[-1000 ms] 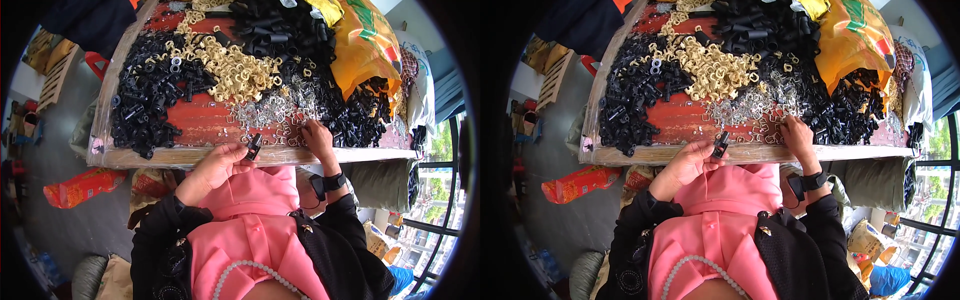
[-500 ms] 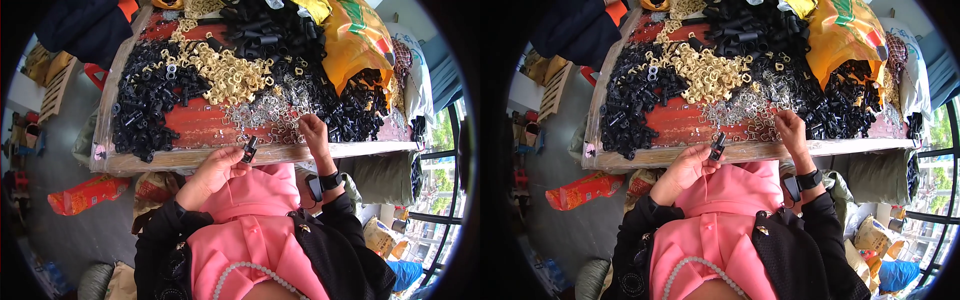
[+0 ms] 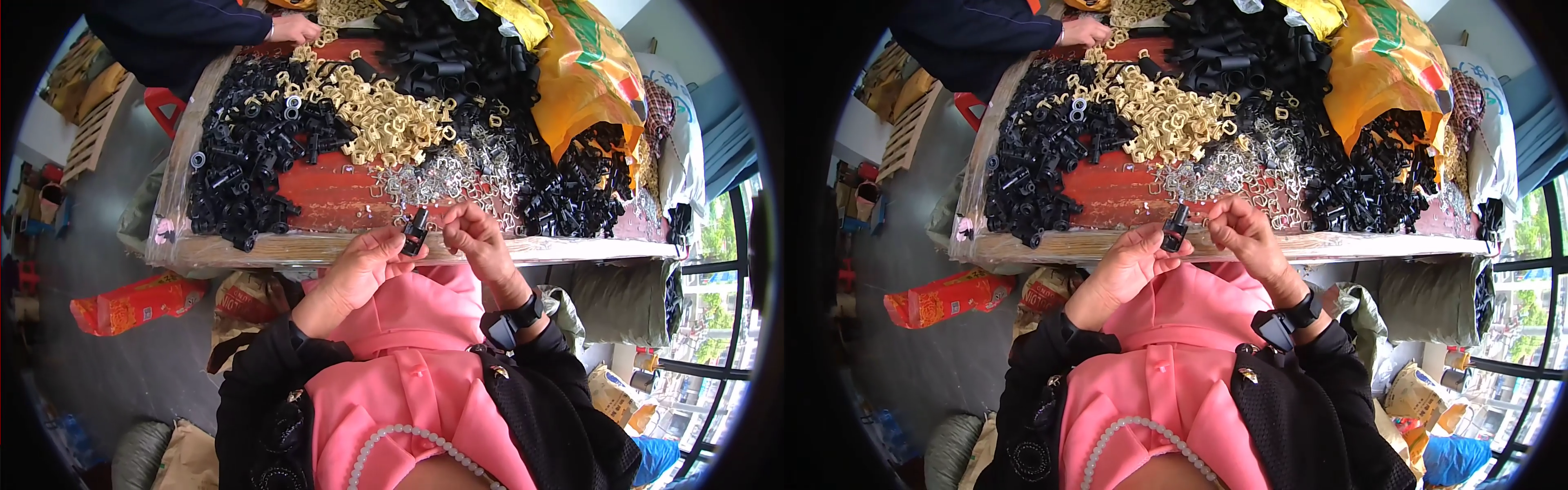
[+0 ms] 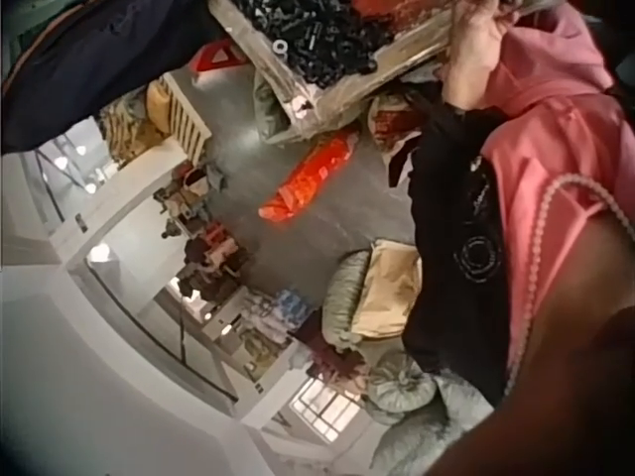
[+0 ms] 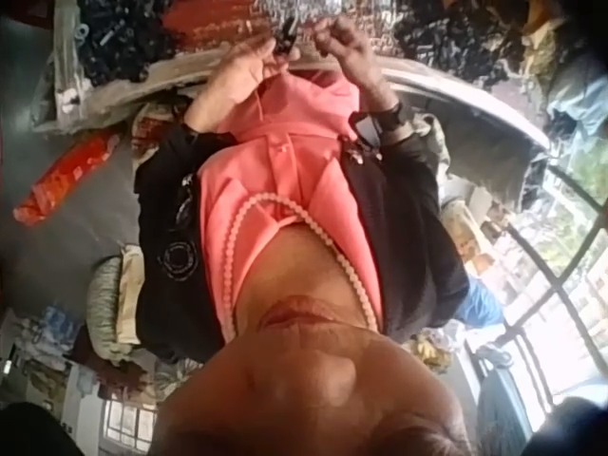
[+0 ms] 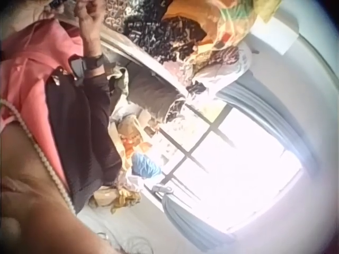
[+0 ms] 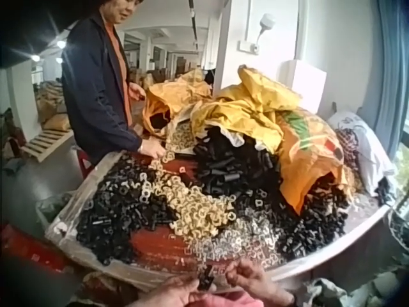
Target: The person assembles components by hand, picking up a black plastic housing, inserting a small metal pin, and then fitting a beige plastic clip onto the assembly.
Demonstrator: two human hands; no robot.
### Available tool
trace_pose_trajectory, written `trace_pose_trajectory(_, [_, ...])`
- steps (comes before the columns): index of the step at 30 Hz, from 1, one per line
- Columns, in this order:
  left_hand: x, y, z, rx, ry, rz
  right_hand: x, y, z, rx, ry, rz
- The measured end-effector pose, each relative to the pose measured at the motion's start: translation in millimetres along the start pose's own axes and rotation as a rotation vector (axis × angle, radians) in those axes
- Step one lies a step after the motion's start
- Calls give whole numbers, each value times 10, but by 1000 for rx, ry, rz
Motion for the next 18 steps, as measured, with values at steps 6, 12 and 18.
trace_pose_trajectory(6, [39, -52, 19, -44, 27, -80, -141, -96, 114, -60, -61, -154])
trace_pose_trajectory(12, [92, -104, 24, -36, 45, -48, -55, -123, 145, -53, 105, -128])
trace_pose_trajectory(18, [96, -122, 9, -19, 85, -52, -83, -125, -136, 477, 815, -177])
Point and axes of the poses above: each hand's wrist, its own y-axis away from the middle knuckle, its own x-axis out of the back of the hand, z = x × y, the point moved 1 cm from there along -y, towards the middle knuckle, and after that the axes turned 5 degrees about -z, right-handed, at the moved point
